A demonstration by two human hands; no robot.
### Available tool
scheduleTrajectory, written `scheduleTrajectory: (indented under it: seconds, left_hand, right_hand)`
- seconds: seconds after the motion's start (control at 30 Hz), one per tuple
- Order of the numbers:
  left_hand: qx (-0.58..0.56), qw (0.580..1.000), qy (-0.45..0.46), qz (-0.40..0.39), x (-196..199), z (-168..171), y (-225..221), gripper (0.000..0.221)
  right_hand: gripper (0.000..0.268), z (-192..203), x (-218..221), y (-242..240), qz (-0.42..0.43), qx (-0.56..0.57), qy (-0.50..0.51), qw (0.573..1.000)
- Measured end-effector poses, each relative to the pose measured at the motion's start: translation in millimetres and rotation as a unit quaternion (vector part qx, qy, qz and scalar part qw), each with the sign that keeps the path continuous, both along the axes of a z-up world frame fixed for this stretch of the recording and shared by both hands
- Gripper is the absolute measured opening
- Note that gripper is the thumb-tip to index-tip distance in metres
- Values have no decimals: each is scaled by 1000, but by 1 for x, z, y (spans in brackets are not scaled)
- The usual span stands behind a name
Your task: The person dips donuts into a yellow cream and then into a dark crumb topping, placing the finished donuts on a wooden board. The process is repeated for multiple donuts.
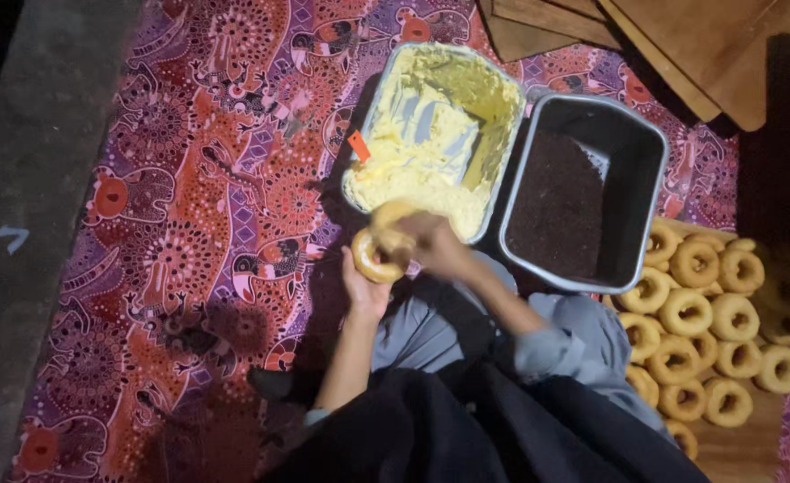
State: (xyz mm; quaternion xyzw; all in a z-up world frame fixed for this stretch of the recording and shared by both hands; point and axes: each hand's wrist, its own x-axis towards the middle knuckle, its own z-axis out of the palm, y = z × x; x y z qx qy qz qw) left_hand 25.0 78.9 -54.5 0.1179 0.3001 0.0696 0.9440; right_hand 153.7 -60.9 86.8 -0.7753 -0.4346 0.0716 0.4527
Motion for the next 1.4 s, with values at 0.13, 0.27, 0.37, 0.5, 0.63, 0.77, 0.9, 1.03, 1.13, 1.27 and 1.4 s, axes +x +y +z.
scheduleTrajectory:
  seconds: [0.13,0.27,0.37,0.5,0.63,0.77,0.9,1.03,1.13,1.27,1.4]
  left_hand:
    - [9,996,-80,27,-14,0,-8,63]
    - [-28,998,-47,-17,-19,19,-18,66]
    - [-30,998,-45,-36,-21,36,-23,64]
    - [22,992,-92,-89,-30,55,-29,67]
    - [45,986,-54,-153,-22,65,-58,65]
    - [21,982,-62,-178,-11,64,-93,68]
    - [46,975,-56,-209,13,59,-111,66]
    - [55,978,-45,-194,26,56,-104,70]
    - [56,973,-72,-212,14,56,-107,70]
    - [39,973,-70,-216,4,56,-114,70]
    - [-69,949,-237,-195,-19,59,-118,58]
  right_hand:
    - [32,-8,-18,-8,-31,-26,2,999]
    - [36,-7,-8,-22,-95,-80,-56,991]
    - [39,5,-24,-39,28,23,-54,998]
    - [38,31,-64,-80,-52,-33,-93,994]
    - [44,54,-77,-110,-12,36,-75,996]
    - [51,48,-85,-135,-200,-22,-28,979]
    - [70,13,-74,-180,-98,-34,-90,991]
    - [65,-36,-9,-236,-266,-28,193,944]
    - [59,-73,33,-262,-353,50,362,861]
    - [41,-91,43,-266,-314,-253,102,909]
    - [32,-75,14,-285,-399,-104,155,898]
